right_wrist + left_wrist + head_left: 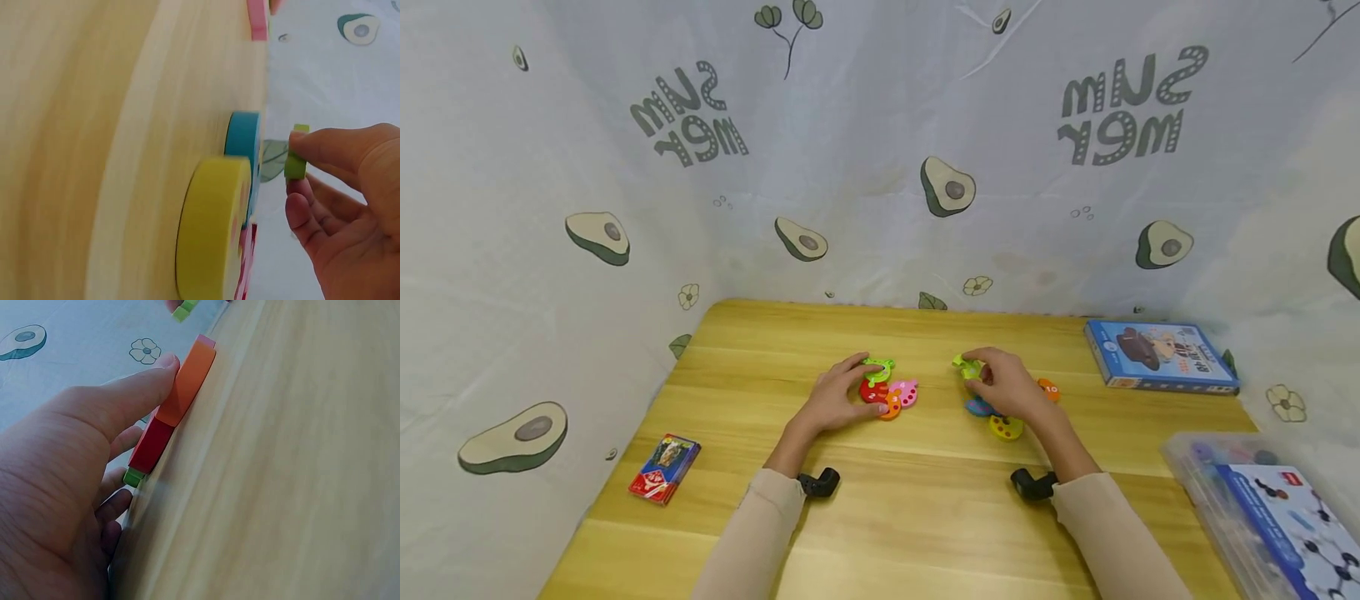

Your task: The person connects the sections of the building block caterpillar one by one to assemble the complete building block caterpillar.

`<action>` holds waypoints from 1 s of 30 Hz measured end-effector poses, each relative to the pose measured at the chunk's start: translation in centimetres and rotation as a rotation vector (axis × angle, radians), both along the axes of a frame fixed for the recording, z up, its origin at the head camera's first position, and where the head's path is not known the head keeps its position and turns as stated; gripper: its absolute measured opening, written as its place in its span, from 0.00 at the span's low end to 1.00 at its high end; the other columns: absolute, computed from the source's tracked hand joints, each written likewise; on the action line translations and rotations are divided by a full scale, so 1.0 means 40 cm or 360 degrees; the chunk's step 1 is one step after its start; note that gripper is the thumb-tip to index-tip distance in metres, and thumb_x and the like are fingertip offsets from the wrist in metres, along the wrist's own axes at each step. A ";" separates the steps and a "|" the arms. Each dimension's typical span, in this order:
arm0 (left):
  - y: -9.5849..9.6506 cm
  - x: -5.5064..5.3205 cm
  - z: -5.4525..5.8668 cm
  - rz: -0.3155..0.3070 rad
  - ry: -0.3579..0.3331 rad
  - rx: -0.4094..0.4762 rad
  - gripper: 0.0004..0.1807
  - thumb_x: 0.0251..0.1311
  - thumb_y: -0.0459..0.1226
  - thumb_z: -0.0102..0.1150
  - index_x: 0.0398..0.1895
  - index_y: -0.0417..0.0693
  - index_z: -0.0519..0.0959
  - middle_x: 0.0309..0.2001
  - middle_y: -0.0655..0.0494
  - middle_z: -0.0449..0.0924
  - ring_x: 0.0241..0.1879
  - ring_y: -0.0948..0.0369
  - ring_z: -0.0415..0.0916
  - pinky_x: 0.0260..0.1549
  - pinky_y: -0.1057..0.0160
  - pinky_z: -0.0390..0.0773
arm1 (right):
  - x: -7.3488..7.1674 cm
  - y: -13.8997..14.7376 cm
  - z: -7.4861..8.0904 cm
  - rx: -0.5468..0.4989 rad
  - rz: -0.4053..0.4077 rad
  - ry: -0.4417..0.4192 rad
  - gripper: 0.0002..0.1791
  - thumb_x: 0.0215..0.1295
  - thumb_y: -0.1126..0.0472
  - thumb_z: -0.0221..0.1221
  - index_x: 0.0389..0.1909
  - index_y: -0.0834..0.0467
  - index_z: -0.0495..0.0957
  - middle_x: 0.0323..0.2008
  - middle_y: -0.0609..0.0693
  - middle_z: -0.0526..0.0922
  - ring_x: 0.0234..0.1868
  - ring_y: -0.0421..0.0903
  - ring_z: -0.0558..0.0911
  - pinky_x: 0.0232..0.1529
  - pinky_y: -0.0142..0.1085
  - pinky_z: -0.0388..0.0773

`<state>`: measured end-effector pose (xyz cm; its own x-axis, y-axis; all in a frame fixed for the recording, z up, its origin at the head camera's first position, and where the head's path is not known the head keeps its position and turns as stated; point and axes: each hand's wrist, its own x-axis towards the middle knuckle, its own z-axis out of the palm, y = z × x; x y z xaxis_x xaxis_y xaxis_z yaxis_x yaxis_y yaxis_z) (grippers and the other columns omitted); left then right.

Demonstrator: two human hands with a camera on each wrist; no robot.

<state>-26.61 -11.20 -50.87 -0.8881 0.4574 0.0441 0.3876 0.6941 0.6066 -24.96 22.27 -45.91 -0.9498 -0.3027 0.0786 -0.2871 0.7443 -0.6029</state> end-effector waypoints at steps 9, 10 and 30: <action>0.012 -0.005 0.006 -0.0028 0.0007 0.0031 0.40 0.59 0.61 0.67 0.75 0.66 0.70 0.82 0.56 0.54 0.82 0.49 0.49 0.75 0.31 0.49 | 0.004 -0.066 0.004 -0.0003 0.0066 0.0062 0.24 0.67 0.67 0.66 0.63 0.64 0.78 0.53 0.60 0.82 0.32 0.44 0.75 0.32 0.34 0.75; 0.013 -0.005 0.006 -0.0030 0.0006 0.0036 0.40 0.59 0.61 0.68 0.75 0.66 0.70 0.82 0.56 0.54 0.82 0.49 0.49 0.75 0.31 0.49 | 0.004 -0.074 0.004 -0.0006 0.0065 0.0058 0.24 0.66 0.67 0.66 0.63 0.64 0.79 0.53 0.60 0.82 0.33 0.44 0.75 0.33 0.34 0.75; 0.000 -0.007 0.000 -0.0005 -0.0001 0.0023 0.40 0.58 0.62 0.68 0.74 0.68 0.70 0.82 0.57 0.54 0.81 0.50 0.50 0.75 0.32 0.50 | 0.000 -0.177 -0.017 0.0060 0.0160 -0.0060 0.22 0.71 0.68 0.61 0.65 0.62 0.78 0.67 0.59 0.77 0.40 0.45 0.76 0.43 0.38 0.76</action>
<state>-26.89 -11.19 -50.88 -0.8867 0.4596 0.0501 0.3894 0.6842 0.6166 -24.98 15.19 -46.59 -0.9166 -0.3986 0.0302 -0.3391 0.7354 -0.5867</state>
